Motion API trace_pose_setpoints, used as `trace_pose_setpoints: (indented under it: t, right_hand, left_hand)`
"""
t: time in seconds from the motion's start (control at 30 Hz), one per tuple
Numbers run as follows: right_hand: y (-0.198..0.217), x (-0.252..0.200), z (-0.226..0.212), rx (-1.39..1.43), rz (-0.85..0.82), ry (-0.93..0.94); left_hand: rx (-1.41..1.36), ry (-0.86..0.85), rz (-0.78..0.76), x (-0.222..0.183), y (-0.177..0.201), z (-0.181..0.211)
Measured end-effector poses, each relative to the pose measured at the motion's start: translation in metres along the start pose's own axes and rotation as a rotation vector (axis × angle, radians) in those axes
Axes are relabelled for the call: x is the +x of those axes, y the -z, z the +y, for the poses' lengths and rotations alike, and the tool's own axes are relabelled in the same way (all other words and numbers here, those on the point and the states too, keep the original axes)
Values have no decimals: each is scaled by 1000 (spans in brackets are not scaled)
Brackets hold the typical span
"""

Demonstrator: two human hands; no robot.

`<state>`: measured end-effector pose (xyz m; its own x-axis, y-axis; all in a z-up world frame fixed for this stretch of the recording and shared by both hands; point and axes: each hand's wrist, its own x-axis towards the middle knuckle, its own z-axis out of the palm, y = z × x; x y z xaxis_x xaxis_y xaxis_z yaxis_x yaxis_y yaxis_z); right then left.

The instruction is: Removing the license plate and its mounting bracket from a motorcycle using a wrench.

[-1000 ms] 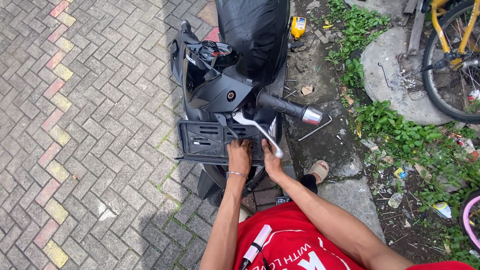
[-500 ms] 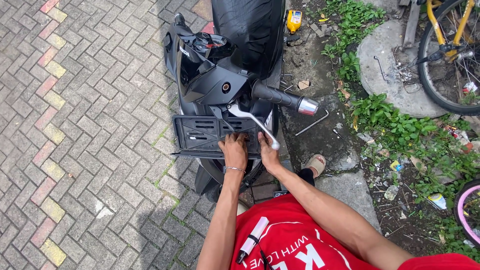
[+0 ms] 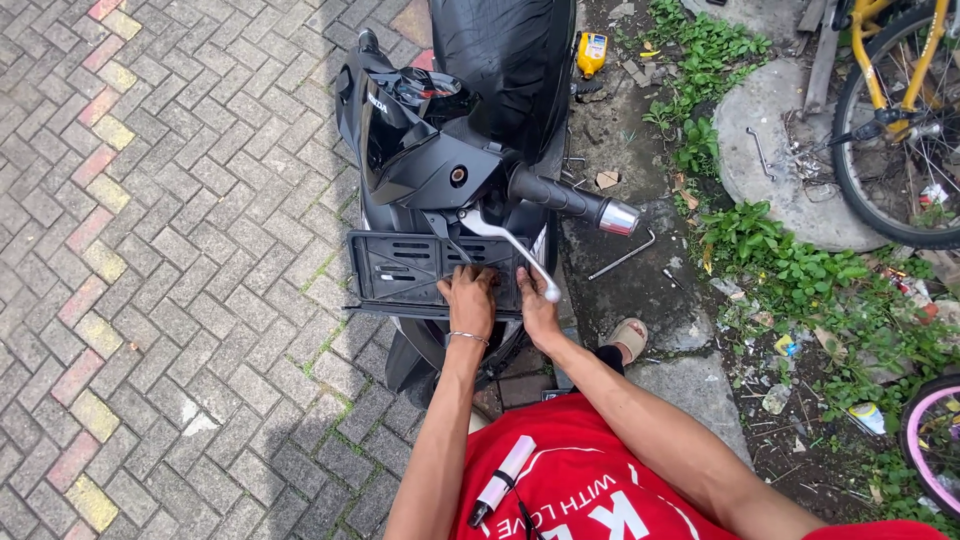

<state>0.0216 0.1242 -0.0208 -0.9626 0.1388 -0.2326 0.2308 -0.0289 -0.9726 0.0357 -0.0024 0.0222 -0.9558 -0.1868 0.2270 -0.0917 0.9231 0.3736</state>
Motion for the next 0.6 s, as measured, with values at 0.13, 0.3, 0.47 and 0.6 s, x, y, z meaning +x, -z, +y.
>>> trace_pose_setpoints:
  t: [0.13,0.3,0.47,0.6]
  right_hand:
    - [-1,2,0,0,2,3]
    - [1,-1,-3,-9,-4,-10]
    - [1,-8,-18,27,-9,-8]
    - [0,0,-1,93,-17,-34]
  left_hand:
    - [-60,22,10,0,11,-1]
    - [-88,140,3,-2,-1,3]
    - [-64,113,37,-2,-15,4]
    - [-66,30,39,3,1,5]
